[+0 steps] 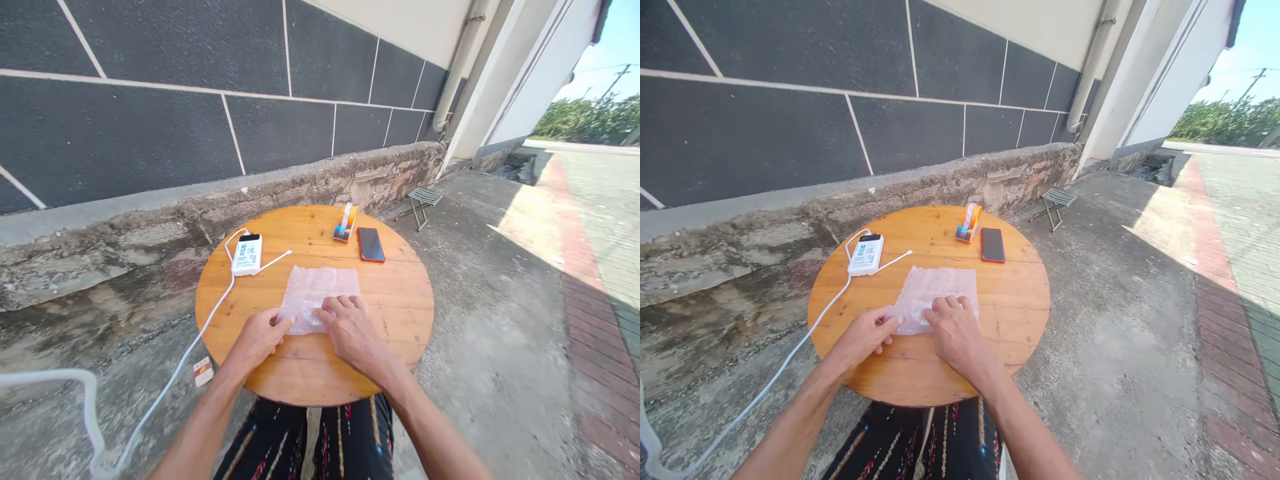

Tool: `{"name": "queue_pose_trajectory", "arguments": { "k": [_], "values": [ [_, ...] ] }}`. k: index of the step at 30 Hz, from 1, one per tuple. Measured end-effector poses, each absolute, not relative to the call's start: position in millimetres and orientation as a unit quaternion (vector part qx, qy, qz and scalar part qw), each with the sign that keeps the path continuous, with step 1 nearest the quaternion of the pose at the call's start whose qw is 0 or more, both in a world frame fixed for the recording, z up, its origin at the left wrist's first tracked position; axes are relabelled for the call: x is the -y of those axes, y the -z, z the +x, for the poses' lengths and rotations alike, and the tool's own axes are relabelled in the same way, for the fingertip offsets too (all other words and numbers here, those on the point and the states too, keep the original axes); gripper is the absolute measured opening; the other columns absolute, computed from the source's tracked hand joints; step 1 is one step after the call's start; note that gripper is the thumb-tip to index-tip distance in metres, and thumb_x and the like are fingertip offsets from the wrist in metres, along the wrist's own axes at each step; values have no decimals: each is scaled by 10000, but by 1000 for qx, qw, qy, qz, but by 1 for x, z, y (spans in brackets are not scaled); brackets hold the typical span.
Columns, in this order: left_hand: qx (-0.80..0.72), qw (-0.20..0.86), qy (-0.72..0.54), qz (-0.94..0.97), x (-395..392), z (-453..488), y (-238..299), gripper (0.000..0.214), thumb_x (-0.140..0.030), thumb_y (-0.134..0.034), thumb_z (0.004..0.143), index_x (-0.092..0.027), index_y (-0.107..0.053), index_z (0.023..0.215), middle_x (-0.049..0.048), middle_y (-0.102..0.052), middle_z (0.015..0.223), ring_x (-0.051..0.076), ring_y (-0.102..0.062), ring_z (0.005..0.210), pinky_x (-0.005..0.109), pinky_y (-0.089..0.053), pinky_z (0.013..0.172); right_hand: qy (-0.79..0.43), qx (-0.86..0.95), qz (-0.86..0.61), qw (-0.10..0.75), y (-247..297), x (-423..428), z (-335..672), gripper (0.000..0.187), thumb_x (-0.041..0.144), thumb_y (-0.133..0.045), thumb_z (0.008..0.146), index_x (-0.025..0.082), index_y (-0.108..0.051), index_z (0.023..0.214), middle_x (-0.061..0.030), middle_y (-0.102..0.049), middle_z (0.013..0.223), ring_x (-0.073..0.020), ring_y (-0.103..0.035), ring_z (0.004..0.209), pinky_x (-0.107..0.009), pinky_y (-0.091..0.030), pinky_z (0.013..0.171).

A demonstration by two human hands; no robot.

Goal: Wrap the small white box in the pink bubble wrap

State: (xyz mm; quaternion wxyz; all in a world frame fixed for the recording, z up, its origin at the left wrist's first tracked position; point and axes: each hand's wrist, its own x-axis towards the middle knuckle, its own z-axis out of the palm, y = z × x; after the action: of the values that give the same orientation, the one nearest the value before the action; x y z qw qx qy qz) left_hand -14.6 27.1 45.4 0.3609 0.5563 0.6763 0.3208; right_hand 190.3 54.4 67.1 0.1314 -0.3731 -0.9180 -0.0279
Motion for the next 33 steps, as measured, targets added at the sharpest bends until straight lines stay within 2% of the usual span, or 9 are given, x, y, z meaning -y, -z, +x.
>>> {"name": "queue_pose_trajectory", "arguments": {
  "k": [3, 5, 9, 13, 17, 21, 26, 29, 33],
  "values": [
    [-674, 383, -400, 489, -30, -3, -39, 293, -447, -586, 719, -164, -517, 684, -18, -565, 575, 116, -553, 476, 190, -400, 411, 27, 920, -369, 133, -66, -55, 191, 267, 91, -484, 890, 215, -615, 1087, -67, -566, 1014, -213, -456, 954, -346, -301, 823],
    [-654, 400, -472, 435, -30, 6, -35, 305, -412, -622, 691, -167, -533, 851, -24, -590, 637, 112, -571, 502, 190, -440, 420, 25, 921, -366, 132, -65, -56, 191, 255, 95, -485, 891, 208, -618, 1078, -73, -564, 1012, -215, -451, 970, -346, -299, 832],
    [-643, 420, -523, 369, -30, 18, -31, 583, -395, -670, 668, -200, -451, 1171, -43, -579, 699, 89, -529, 470, 183, -432, 379, 27, 923, -361, 132, -64, -56, 192, 244, 101, -485, 890, 204, -615, 1069, -77, -563, 1013, -220, -450, 966, -348, -301, 836],
    [-645, 411, -475, 436, -33, 18, -34, 388, -455, -655, 694, -148, -577, 918, -58, -521, 574, 66, -414, 402, 176, -339, 357, 32, 924, -355, 138, -63, -58, 193, 247, 90, -485, 878, 206, -612, 1056, -76, -562, 1015, -224, -452, 958, -352, -302, 826],
    [-660, 374, -435, 485, -40, 19, -39, 285, -436, -595, 724, -155, -570, 681, -63, -462, 480, 92, -410, 428, 201, -312, 417, 29, 927, -350, 135, -62, -60, 193, 245, 99, -497, 869, 202, -610, 1060, -82, -559, 1011, -228, -450, 942, -355, -300, 806],
    [-681, 242, -413, 554, -43, 26, -40, 161, -327, -559, 717, -175, -570, 665, -43, -545, 593, 127, -488, 582, 213, -345, 540, 26, 926, -350, 142, -63, -60, 194, 231, 108, -499, 870, 204, -608, 1050, -79, -555, 1000, -229, -445, 933, -356, -299, 805],
    [-726, 144, -371, 561, -46, 38, -35, 90, -267, -522, 724, -198, -512, 668, -51, -526, 588, 122, -465, 579, 213, -317, 552, 23, 925, -351, 148, -63, -60, 195, 222, 123, -522, 858, 212, -596, 1047, -66, -555, 991, -231, -442, 922, -356, -300, 797],
    [-724, 155, -385, 552, -48, 42, -33, 69, -256, -512, 723, -197, -510, 687, -44, -542, 612, 119, -482, 595, 208, -341, 560, 22, 926, -347, 148, -62, -61, 195, 201, 128, -523, 855, 199, -590, 1032, -70, -553, 992, -231, -443, 913, -354, -300, 789],
    [-699, 295, -426, 493, -47, 37, -34, 120, -289, -514, 718, -187, -535, 776, -51, -539, 585, 106, -469, 466, 200, -351, 450, 19, 925, -346, 155, -60, -63, 196, 185, 119, -516, 852, 187, -576, 1014, -73, -551, 982, -233, -446, 928, -356, -303, 796]
  ]
}}
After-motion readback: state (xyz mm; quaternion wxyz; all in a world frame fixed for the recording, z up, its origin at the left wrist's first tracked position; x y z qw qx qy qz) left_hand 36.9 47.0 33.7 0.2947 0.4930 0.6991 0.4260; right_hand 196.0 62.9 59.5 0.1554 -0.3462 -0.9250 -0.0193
